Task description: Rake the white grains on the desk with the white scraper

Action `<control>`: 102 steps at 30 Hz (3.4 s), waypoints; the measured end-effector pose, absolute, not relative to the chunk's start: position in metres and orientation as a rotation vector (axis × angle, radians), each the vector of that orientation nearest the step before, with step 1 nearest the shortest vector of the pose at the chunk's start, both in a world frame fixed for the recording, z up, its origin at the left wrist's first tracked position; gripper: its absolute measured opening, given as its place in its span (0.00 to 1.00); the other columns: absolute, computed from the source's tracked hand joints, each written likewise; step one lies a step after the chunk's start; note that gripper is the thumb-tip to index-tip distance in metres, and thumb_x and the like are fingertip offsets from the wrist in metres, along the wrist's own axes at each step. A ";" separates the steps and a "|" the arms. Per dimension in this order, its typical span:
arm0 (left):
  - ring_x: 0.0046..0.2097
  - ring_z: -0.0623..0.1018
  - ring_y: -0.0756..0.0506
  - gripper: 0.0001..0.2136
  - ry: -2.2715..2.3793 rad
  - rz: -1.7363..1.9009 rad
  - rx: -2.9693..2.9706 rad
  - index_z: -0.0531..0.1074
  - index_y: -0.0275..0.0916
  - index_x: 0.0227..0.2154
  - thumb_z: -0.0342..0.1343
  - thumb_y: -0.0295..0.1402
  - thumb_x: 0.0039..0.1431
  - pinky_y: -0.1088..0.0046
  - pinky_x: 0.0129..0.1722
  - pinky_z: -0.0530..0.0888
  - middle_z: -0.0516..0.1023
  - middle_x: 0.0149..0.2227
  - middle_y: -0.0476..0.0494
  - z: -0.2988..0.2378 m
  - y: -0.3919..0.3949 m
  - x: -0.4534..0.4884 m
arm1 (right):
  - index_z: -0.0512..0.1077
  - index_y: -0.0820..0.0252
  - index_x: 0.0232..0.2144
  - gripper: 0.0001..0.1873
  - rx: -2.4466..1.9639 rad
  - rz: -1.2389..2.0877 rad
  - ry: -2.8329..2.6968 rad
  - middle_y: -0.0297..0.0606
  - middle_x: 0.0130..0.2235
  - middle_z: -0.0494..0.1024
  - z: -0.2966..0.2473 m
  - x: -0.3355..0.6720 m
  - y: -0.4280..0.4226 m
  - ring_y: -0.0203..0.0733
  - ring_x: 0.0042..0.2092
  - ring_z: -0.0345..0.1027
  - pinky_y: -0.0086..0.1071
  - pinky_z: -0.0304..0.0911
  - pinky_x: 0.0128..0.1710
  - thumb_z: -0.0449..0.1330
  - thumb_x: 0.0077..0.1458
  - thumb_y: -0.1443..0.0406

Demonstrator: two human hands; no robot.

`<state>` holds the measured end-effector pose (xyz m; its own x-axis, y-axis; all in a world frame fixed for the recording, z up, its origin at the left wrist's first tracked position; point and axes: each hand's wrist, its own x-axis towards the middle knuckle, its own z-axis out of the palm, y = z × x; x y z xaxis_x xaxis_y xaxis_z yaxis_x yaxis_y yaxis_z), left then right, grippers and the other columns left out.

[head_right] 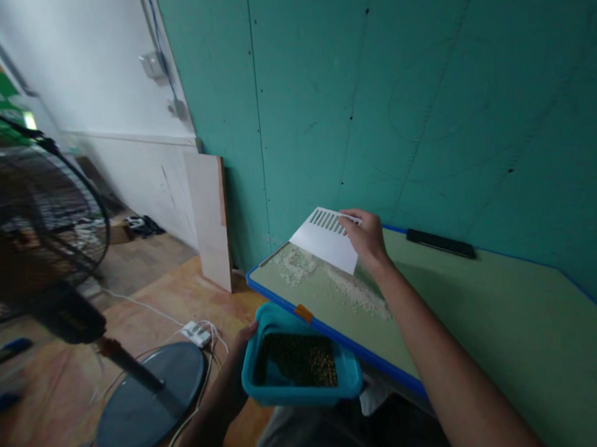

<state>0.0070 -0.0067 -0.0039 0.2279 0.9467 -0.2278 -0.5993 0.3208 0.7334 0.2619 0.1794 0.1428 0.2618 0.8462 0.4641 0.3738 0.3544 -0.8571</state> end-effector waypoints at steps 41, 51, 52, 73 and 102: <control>0.48 0.83 0.37 0.18 0.821 1.322 0.547 0.82 0.38 0.36 0.68 0.49 0.54 0.62 0.57 0.72 0.86 0.33 0.46 -0.008 0.001 0.002 | 0.81 0.67 0.38 0.21 -1.221 0.411 -1.443 0.44 0.30 0.80 0.116 0.254 0.169 0.40 0.26 0.68 0.33 0.59 0.28 0.60 0.48 0.57; 0.49 0.83 0.37 0.16 0.823 1.335 0.529 0.82 0.39 0.35 0.67 0.48 0.56 0.63 0.58 0.71 0.87 0.35 0.46 -0.007 -0.001 0.002 | 0.82 0.64 0.35 0.17 -1.261 0.343 -1.430 0.43 0.31 0.81 0.115 0.257 0.172 0.42 0.29 0.70 0.34 0.61 0.29 0.60 0.49 0.60; 0.51 0.82 0.36 0.16 0.820 1.325 0.533 0.82 0.38 0.35 0.67 0.48 0.57 0.63 0.58 0.71 0.87 0.36 0.45 -0.008 0.000 0.002 | 0.82 0.64 0.35 0.16 -1.252 0.358 -1.433 0.42 0.31 0.81 0.115 0.256 0.172 0.41 0.28 0.69 0.33 0.60 0.29 0.60 0.49 0.60; 0.55 0.81 0.31 0.23 0.808 1.277 0.494 0.82 0.35 0.41 0.70 0.48 0.48 0.57 0.58 0.74 0.87 0.38 0.41 0.008 -0.002 0.004 | 0.81 0.63 0.33 0.15 -1.217 0.501 -1.491 0.38 0.27 0.79 0.123 0.252 0.164 0.38 0.25 0.66 0.32 0.58 0.26 0.61 0.47 0.59; 0.40 0.83 0.37 0.20 0.957 1.505 0.528 0.81 0.35 0.35 0.69 0.48 0.48 0.64 0.43 0.78 0.84 0.30 0.44 0.017 0.004 -0.017 | 0.81 0.65 0.34 0.16 -1.128 0.708 -1.586 0.38 0.27 0.77 0.133 0.233 0.146 0.37 0.25 0.63 0.33 0.57 0.26 0.63 0.46 0.60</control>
